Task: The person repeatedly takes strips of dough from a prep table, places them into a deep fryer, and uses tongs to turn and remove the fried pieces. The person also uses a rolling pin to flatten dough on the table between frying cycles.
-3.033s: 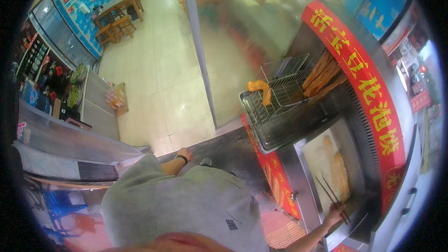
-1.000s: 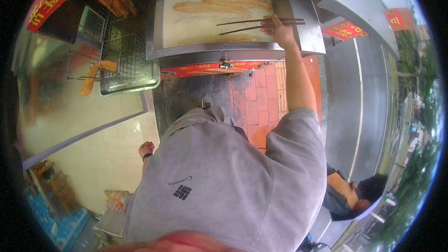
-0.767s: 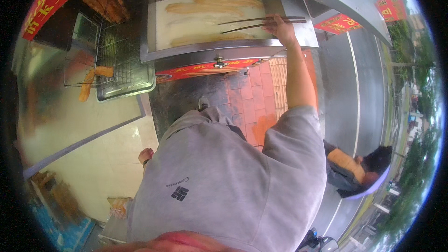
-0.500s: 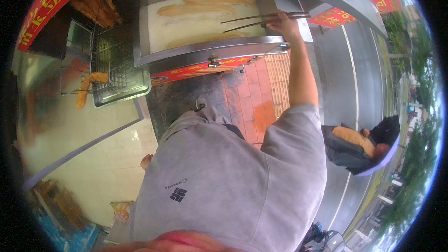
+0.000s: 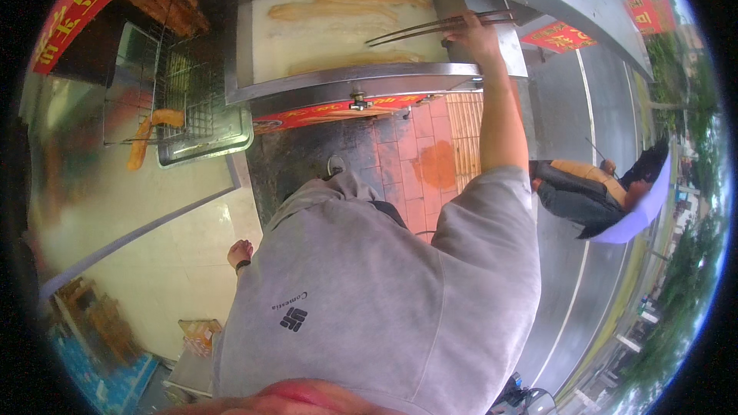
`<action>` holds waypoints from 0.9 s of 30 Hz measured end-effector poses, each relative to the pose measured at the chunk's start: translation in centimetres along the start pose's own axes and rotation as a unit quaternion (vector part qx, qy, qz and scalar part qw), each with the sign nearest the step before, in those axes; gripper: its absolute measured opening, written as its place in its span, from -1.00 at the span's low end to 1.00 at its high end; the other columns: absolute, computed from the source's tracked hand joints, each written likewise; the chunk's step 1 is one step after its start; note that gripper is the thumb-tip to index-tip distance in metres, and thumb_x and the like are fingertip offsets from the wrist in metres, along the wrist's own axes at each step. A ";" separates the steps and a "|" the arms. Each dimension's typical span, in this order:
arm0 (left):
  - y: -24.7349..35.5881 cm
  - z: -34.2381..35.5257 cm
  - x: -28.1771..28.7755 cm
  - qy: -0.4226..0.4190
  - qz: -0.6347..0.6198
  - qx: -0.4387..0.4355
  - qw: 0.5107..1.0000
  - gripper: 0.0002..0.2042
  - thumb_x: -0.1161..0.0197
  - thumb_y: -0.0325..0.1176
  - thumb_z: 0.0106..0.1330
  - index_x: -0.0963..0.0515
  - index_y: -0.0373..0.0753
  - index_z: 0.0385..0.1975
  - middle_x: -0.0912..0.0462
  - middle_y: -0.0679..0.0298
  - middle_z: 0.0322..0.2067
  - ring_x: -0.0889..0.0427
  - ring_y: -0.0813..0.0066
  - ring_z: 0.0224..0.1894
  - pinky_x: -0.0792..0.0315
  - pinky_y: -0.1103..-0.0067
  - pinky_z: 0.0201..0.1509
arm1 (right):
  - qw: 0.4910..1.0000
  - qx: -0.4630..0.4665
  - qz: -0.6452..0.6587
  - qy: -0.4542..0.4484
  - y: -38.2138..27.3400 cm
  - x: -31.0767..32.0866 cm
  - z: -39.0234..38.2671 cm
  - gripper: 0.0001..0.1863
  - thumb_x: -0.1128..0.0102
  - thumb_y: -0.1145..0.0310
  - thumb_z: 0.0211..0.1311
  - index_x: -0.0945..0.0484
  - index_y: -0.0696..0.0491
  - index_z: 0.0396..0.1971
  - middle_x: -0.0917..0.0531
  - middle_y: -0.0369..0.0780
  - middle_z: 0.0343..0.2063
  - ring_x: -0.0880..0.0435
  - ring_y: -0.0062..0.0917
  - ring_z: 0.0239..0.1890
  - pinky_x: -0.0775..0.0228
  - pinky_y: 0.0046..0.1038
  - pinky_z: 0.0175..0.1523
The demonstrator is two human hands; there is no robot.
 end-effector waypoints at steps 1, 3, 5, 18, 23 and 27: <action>-0.3 -0.2 -0.3 0.001 -0.036 0.037 0.999 -0.82 -0.11 -0.63 0.18 -0.39 -0.31 -0.66 -0.44 0.29 -0.66 -0.40 0.52 -0.64 -0.26 0.61 -0.61 | 1.000 0.008 0.002 0.001 -0.4 0.5 0.1 -0.59 0.04 0.14 0.40 -0.52 0.24 -0.13 -0.67 -0.09 -0.34 -0.70 -0.43 -0.42 -0.57 -0.50 -0.31; -0.7 -1.0 -0.5 0.001 -0.078 0.094 0.993 -0.80 -0.12 -0.62 0.18 -0.39 -0.32 -0.68 -0.44 0.30 -0.67 -0.40 0.54 -0.63 -0.26 0.59 -0.60 | 1.000 0.022 0.007 0.005 -0.9 1.7 0.4 -0.59 0.03 0.14 0.40 -0.52 0.24 -0.13 -0.67 -0.10 -0.34 -0.70 -0.45 -0.43 -0.57 -0.49 -0.32; -0.6 -2.0 -0.3 -0.018 -0.068 0.056 0.996 -0.81 -0.15 -0.61 0.16 -0.40 -0.34 -0.69 -0.44 0.31 -0.66 -0.40 0.55 -0.62 -0.28 0.57 -0.59 | 0.998 0.034 0.039 -0.040 -0.2 -0.9 0.4 -0.59 0.04 0.15 0.40 -0.52 0.24 -0.13 -0.67 -0.09 -0.33 -0.70 -0.43 -0.43 -0.57 -0.48 -0.33; -2.0 -2.4 0.0 0.033 0.020 0.037 0.999 -0.94 -0.18 -0.58 0.15 -0.50 -0.36 -0.54 -0.54 0.20 -0.62 -0.49 0.47 -0.61 -0.34 0.61 -0.60 | 0.997 -0.028 0.059 -0.047 2.4 -5.2 2.4 -0.62 0.07 0.24 0.40 -0.43 0.32 -0.11 -0.63 0.03 -0.31 -0.71 -0.24 -0.38 -0.63 -0.38 -0.23; -1.6 -2.9 -0.4 0.031 0.021 0.033 0.999 -0.94 -0.18 -0.59 0.13 -0.49 -0.35 -0.56 -0.54 0.21 -0.62 -0.49 0.46 -0.62 -0.34 0.60 -0.60 | 0.997 -0.041 0.036 -0.063 3.0 -2.6 2.8 -0.67 0.09 0.30 0.39 -0.40 0.29 -0.07 -0.57 -0.01 -0.19 -0.69 -0.26 -0.23 -0.62 -0.42 -0.16; 2.0 -5.2 -0.7 -0.021 0.162 0.023 0.986 -0.90 -0.20 -0.53 0.08 -0.50 -0.32 -0.64 -0.55 0.30 -0.62 -0.44 0.54 -0.63 -0.34 0.57 -0.56 | 0.996 0.011 -0.022 -0.087 1.3 -1.8 3.4 -0.71 0.15 0.38 0.40 -0.39 0.26 -0.05 -0.54 -0.02 -0.13 -0.66 -0.26 -0.13 -0.59 -0.41 -0.05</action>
Point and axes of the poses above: each hand's wrist, its own z-axis towards the middle knuckle, its own x-axis out of the back of the hand, y = z × x, the point moved 9 cm from there along z, towards the middle knuckle
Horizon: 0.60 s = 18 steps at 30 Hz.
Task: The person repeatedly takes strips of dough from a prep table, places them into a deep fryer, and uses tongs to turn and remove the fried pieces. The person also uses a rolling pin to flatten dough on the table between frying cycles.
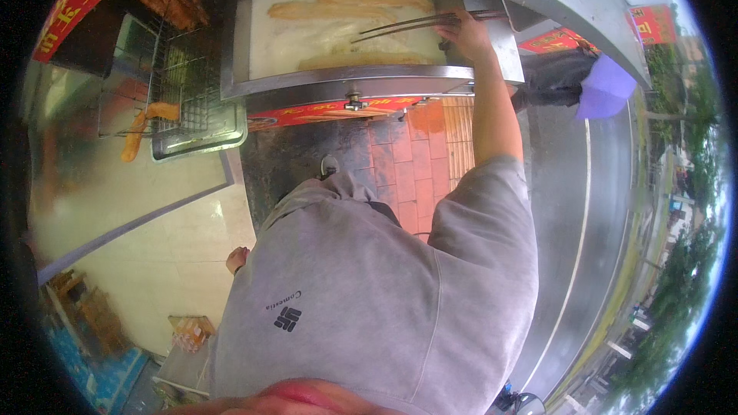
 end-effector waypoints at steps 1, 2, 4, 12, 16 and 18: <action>2.2 -0.1 1.3 -0.034 0.075 -0.021 0.996 -0.89 -0.20 -0.51 0.07 -0.51 -0.31 -0.66 -0.56 0.33 -0.62 -0.43 0.57 -0.63 -0.34 0.56 -0.55 | 0.995 0.024 -0.101 -0.002 -1.2 0.4 -1.4 -0.71 0.16 0.39 0.40 -0.39 0.26 -0.05 -0.54 -0.02 -0.13 -0.66 -0.28 -0.13 -0.59 -0.41 -0.04; 1.5 -0.3 0.7 -0.064 0.081 -0.001 0.995 -0.89 -0.15 -0.40 0.12 -0.55 -0.21 -0.60 -0.60 0.30 -0.52 -0.51 0.45 -0.51 -0.41 0.49 -0.46 | 0.978 0.053 -0.199 -0.017 -3.5 -0.6 -2.9 -0.72 0.17 0.40 0.41 -0.39 0.27 -0.04 -0.54 -0.03 -0.12 -0.66 -0.29 -0.13 -0.59 -0.41 -0.03; -1.2 0.7 -1.1 -0.111 0.092 0.017 0.989 -0.82 -0.07 -0.24 0.19 -0.61 -0.07 -0.52 -0.65 0.27 -0.38 -0.62 0.28 -0.33 -0.50 0.38 -0.32 | 0.973 0.039 -0.225 -0.017 -3.0 1.3 -4.0 -0.71 0.17 0.41 0.40 -0.38 0.27 -0.03 -0.55 -0.04 -0.13 -0.67 -0.33 -0.14 -0.58 -0.41 -0.01; 5.0 0.5 2.3 -0.026 0.067 -0.098 0.993 -0.88 -0.16 -0.54 0.09 -0.45 -0.31 -0.66 -0.49 0.30 -0.66 -0.47 0.46 -0.62 -0.34 0.55 -0.57 | 0.987 -0.019 -0.087 0.134 -3.4 6.9 -3.8 -0.74 -0.06 0.40 0.32 -0.49 0.18 -0.05 -0.66 -0.16 -0.26 -0.67 -0.50 -0.28 -0.53 -0.46 -0.13; -3.1 3.0 -2.1 0.014 -0.146 0.013 0.989 -0.90 -0.12 -0.58 0.14 -0.43 -0.32 -0.60 -0.48 0.20 -0.64 -0.49 0.38 -0.61 -0.34 0.55 -0.60 | 0.996 0.020 0.030 0.087 -0.9 -0.4 -2.3 -0.62 0.01 0.16 0.39 -0.52 0.22 -0.13 -0.66 -0.13 -0.35 -0.65 -0.46 -0.45 -0.54 -0.51 -0.36; -3.1 2.8 -2.6 0.035 -0.161 -0.002 0.986 -0.92 -0.11 -0.59 0.17 -0.43 -0.33 -0.55 -0.48 0.16 -0.62 -0.47 0.36 -0.63 -0.32 0.59 -0.61 | 0.999 0.005 0.030 0.041 -0.5 -4.6 -1.9 -0.58 0.04 0.12 0.41 -0.52 0.23 -0.11 -0.65 -0.12 -0.35 -0.64 -0.44 -0.47 -0.54 -0.50 -0.36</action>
Point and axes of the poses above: each hand's wrist, its own z-axis towards the middle knuckle, its own x-axis out of the back of the hand, y = z × x, the point moved 9 cm from there along z, towards the middle knuckle
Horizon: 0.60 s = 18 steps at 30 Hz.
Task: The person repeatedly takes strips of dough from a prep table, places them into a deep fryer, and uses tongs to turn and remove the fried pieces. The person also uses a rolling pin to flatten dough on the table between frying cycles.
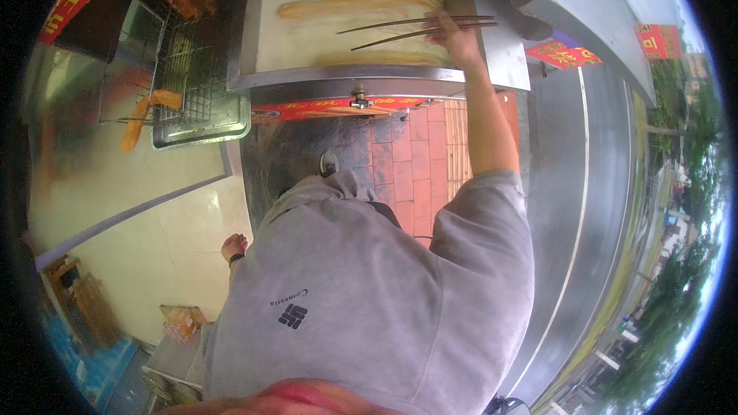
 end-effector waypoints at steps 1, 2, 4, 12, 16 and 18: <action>0.6 0.4 0.1 0.000 0.032 -0.046 0.998 -0.93 -0.11 -0.60 0.17 -0.43 -0.34 -0.54 -0.49 0.15 -0.62 -0.47 0.36 -0.64 -0.32 0.60 -0.62 | 1.000 -0.003 0.022 -0.016 0.5 -1.2 0.3 -0.57 0.04 0.12 0.41 -0.52 0.24 -0.11 -0.65 -0.11 -0.35 -0.65 -0.43 -0.46 -0.54 -0.48 -0.34; 0.4 0.3 0.1 0.000 0.013 -0.043 0.999 -0.93 -0.12 -0.61 0.16 -0.43 -0.35 -0.53 -0.49 0.15 -0.62 -0.47 0.36 -0.64 -0.32 0.60 -0.62 | 0.998 -0.006 0.045 -0.032 1.1 -2.3 0.7 -0.56 0.05 0.12 0.41 -0.51 0.25 -0.11 -0.65 -0.09 -0.35 -0.65 -0.42 -0.46 -0.55 -0.47 -0.32; -0.4 0.1 0.2 0.000 -0.075 0.013 0.997 -0.94 -0.13 -0.61 0.16 -0.45 -0.36 -0.53 -0.50 0.15 -0.62 -0.49 0.37 -0.64 -0.33 0.60 -0.61 | 0.997 -0.008 0.063 -0.041 1.4 -3.1 1.3 -0.56 0.07 0.14 0.42 -0.50 0.28 -0.10 -0.65 -0.07 -0.36 -0.66 -0.39 -0.43 -0.55 -0.44 -0.27; -3.1 -5.4 -0.2 -0.024 0.064 0.088 0.994 -0.77 -0.13 -0.05 0.15 -0.59 -0.01 -0.57 -0.66 0.32 -0.42 -0.65 0.25 -0.36 -0.51 0.31 -0.36 | 0.994 -0.050 0.085 -0.056 1.5 -2.9 3.0 -0.60 0.12 0.27 0.41 -0.41 0.37 -0.08 -0.62 0.00 -0.27 -0.69 -0.17 -0.30 -0.61 -0.27 -0.15; -3.6 -6.5 -0.6 -0.062 0.041 0.115 0.990 -0.78 -0.15 -0.04 0.13 -0.58 0.00 -0.54 -0.66 0.29 -0.39 -0.64 0.24 -0.31 -0.52 0.32 -0.34 | 0.995 -0.072 0.013 -0.061 2.0 -2.6 5.5 -0.68 0.21 0.42 0.42 -0.37 0.33 0.00 -0.59 -0.03 -0.14 -0.67 -0.31 -0.12 -0.58 -0.37 0.03; -3.6 -6.5 -0.4 -0.054 0.037 0.115 0.991 -0.78 -0.14 -0.04 0.14 -0.58 -0.01 -0.54 -0.66 0.28 -0.39 -0.64 0.24 -0.30 -0.51 0.31 -0.33 | 0.986 -0.103 0.133 -0.009 2.3 -2.6 6.2 -0.69 0.20 0.43 0.42 -0.38 0.32 -0.01 -0.59 -0.02 -0.12 -0.68 -0.31 -0.15 -0.59 -0.38 0.01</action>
Point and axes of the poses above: each hand's wrist, its own z-axis towards the middle knuckle, its own x-axis out of the back of the hand, y = z × x, the point moved 9 cm from there along z, towards the middle knuckle
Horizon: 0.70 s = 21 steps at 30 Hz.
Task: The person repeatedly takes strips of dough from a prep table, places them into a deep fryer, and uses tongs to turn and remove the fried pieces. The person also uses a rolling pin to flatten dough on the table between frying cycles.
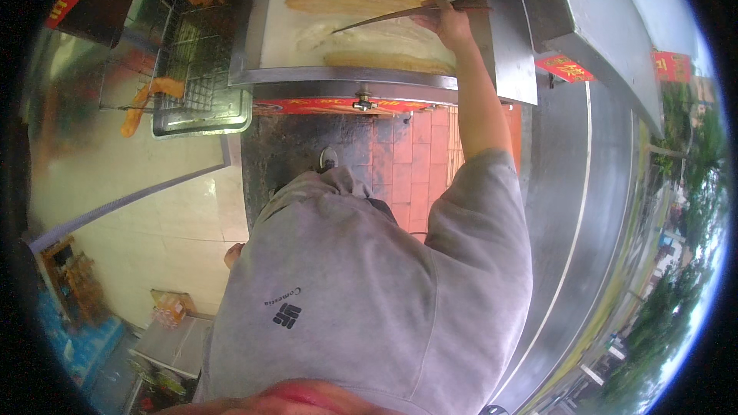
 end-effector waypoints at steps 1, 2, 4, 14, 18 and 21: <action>0.5 0.2 0.3 -0.006 0.008 -0.014 1.000 -0.77 -0.14 -0.04 0.14 -0.58 -0.01 -0.54 -0.66 0.28 -0.39 -0.64 0.25 -0.30 -0.51 0.30 -0.32 | 0.999 0.033 -0.038 -0.013 -0.4 0.1 -0.2 -0.67 0.19 0.38 0.42 -0.38 0.34 -0.04 -0.59 0.00 -0.16 -0.69 -0.24 -0.20 -0.61 -0.37 -0.06; 0.9 0.5 0.4 0.000 0.017 -0.023 1.000 -0.77 -0.13 -0.04 0.15 -0.58 -0.01 -0.55 -0.65 0.29 -0.40 -0.64 0.25 -0.31 -0.51 0.30 -0.32 | 0.994 0.067 -0.079 -0.027 -0.9 0.0 -0.4 -0.63 0.18 0.33 0.41 -0.39 0.36 -0.07 -0.59 0.02 -0.20 -0.69 -0.17 -0.25 -0.63 -0.35 -0.13; 1.9 1.4 1.0 0.023 0.037 -0.036 0.998 -0.77 -0.11 -0.07 0.17 -0.58 -0.02 -0.55 -0.65 0.30 -0.42 -0.63 0.25 -0.32 -0.50 0.30 -0.33 | 0.988 0.078 -0.132 -0.036 -1.3 0.3 -0.9 -0.59 0.18 0.27 0.41 -0.39 0.39 -0.09 -0.60 0.04 -0.25 -0.69 -0.11 -0.31 -0.65 -0.35 -0.18; 6.5 5.1 1.9 0.037 -0.112 -0.102 0.988 -0.90 -0.10 -0.59 0.15 -0.45 -0.30 -0.59 -0.44 0.28 -0.65 -0.44 0.45 -0.63 -0.27 0.57 -0.61 | 0.995 0.078 -0.052 0.013 -1.4 6.0 -2.4 -0.63 0.14 0.26 0.39 -0.46 0.29 -0.12 -0.62 -0.01 -0.30 -0.71 -0.25 -0.31 -0.62 -0.40 -0.19; 5.9 5.5 2.3 0.020 -0.253 -0.025 0.967 -0.88 -0.12 -0.67 0.13 -0.43 -0.34 -0.60 -0.41 0.28 -0.68 -0.40 0.50 -0.67 -0.24 0.63 -0.65 | 0.979 0.057 -0.197 0.007 -3.0 7.2 -4.4 -0.71 0.09 0.41 0.35 -0.42 0.29 -0.05 -0.60 -0.02 -0.21 -0.68 -0.32 -0.21 -0.59 -0.39 -0.10; 5.3 6.0 1.7 0.006 -0.090 -0.049 0.995 -0.90 -0.09 -0.50 0.16 -0.49 -0.25 -0.58 -0.50 0.27 -0.58 -0.50 0.40 -0.54 -0.35 0.52 -0.52 | 0.998 -0.049 -0.049 -0.015 -1.9 9.8 -4.9 -0.70 -0.04 0.53 0.27 -0.41 0.28 -0.02 -0.61 -0.05 -0.18 -0.68 -0.37 -0.17 -0.57 -0.41 -0.05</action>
Point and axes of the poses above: each hand's wrist, its own z-axis towards the middle knuckle, its own x-axis out of the back of the hand, y = z × x, the point moved 9 cm from there along z, towards the middle knuckle
